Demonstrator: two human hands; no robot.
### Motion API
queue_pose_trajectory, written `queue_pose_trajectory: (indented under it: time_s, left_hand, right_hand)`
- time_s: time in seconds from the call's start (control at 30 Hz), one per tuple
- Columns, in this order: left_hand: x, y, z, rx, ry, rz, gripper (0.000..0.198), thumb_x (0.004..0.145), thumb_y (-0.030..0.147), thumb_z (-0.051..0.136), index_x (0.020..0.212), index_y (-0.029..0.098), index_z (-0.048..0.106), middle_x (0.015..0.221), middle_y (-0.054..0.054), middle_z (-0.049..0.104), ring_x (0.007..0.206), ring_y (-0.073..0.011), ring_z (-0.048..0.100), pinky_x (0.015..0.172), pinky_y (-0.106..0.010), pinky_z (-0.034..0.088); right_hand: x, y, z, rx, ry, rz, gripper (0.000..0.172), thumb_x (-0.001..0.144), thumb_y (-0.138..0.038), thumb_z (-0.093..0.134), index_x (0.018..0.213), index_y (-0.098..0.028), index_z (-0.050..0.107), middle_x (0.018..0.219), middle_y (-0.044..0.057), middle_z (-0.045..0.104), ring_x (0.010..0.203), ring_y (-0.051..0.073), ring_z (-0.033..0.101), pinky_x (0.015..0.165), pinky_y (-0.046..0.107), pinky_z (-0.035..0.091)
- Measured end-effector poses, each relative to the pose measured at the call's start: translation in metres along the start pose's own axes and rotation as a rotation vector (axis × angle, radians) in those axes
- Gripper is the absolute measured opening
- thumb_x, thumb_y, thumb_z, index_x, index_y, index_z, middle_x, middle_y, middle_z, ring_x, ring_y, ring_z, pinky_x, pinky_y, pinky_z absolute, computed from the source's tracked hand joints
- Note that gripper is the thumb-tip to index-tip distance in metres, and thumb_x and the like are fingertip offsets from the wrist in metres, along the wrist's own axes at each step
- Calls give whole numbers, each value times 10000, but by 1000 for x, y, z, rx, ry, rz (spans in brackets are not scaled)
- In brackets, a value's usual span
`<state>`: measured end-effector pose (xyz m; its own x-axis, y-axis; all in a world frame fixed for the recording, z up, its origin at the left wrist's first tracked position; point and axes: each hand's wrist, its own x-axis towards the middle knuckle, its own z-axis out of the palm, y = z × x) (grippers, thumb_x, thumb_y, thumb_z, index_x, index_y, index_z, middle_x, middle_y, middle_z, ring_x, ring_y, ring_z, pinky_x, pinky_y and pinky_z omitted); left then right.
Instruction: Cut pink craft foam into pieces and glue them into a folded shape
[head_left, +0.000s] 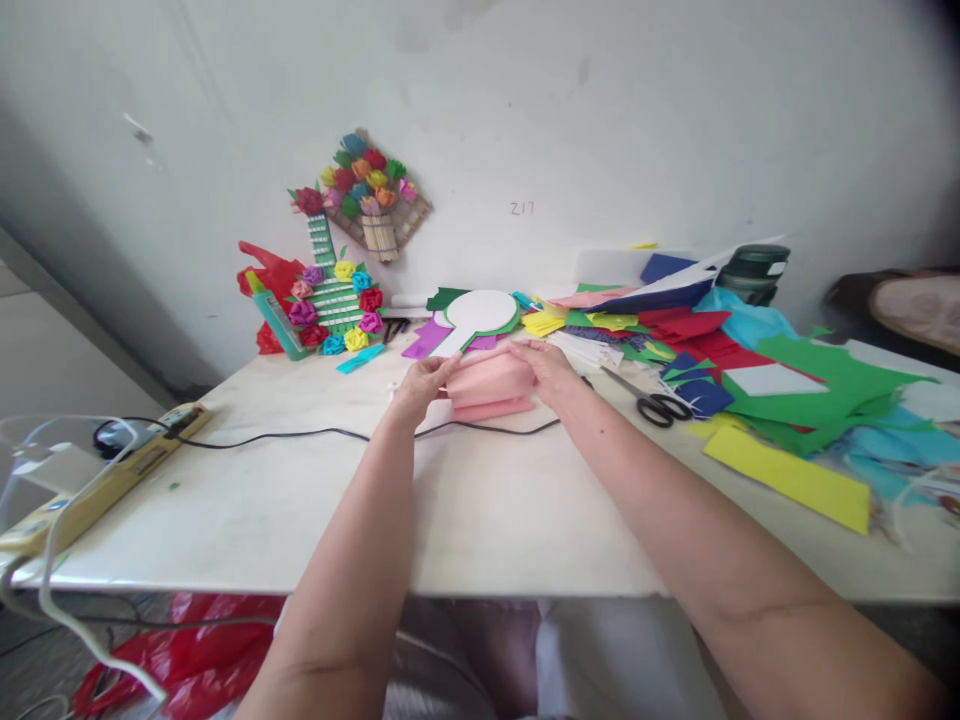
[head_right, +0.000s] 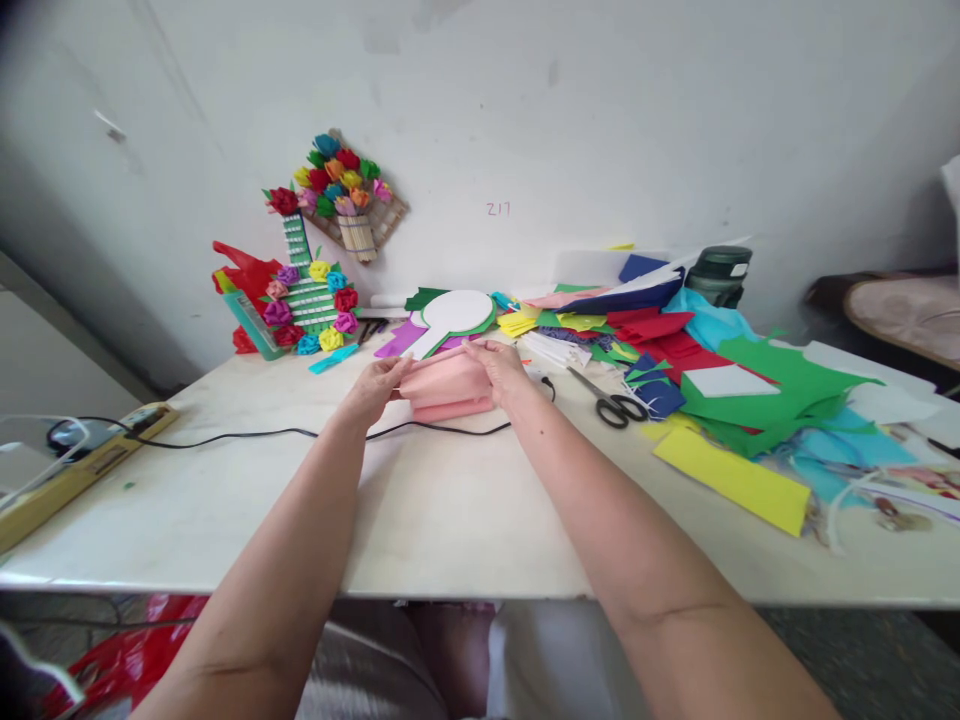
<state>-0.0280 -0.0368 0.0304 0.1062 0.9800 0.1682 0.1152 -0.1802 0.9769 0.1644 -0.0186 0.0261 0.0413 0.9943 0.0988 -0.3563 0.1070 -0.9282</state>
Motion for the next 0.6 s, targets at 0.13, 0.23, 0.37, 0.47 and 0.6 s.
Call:
queue_pose_trajectory:
  time_s: [0.13,0.23,0.37,0.47,0.6]
  left_hand:
    - [3,-4,0,8,-2,101,384,584,484,666,632,123,545,519,39,450,459,-40,370,454,-174,307]
    - [5,-6,0,28,45,124,395,626,505,625,589,125,528,492,39,430,448,-41,351,451,-185,291]
    - [4,-5,1,34,20,112,385,600,495,648,606,126,536,502,34,455,458,-53,384,465,-195,300]
    - [2,-3,0,35,12,132,365,554,450,697,631,124,553,518,30,474,475,-60,399,462,-196,285]
    - [2,-2,0,-1,49,168,339,583,438,681,625,122,563,513,28,473,482,-63,401,462,-200,281]
  right_hand:
    - [1,3,-1,-6,-31,2,286,501,-374,732,665,-196,579,621,-19,589,609,138,532,559,257,416]
    - [-1,2,1,-9,-34,2,300,489,-373,738,660,-186,577,630,-6,597,620,143,538,563,255,423]
    - [-2,0,3,9,-18,-6,296,483,-368,739,638,-189,560,606,-19,590,613,137,544,572,255,424]
    - [-1,3,3,8,-17,-3,277,509,-376,727,645,-198,564,601,-21,590,603,142,545,552,263,419]
    - [-1,4,3,52,-39,-3,281,485,-360,741,635,-189,576,587,-25,580,572,131,529,547,263,415]
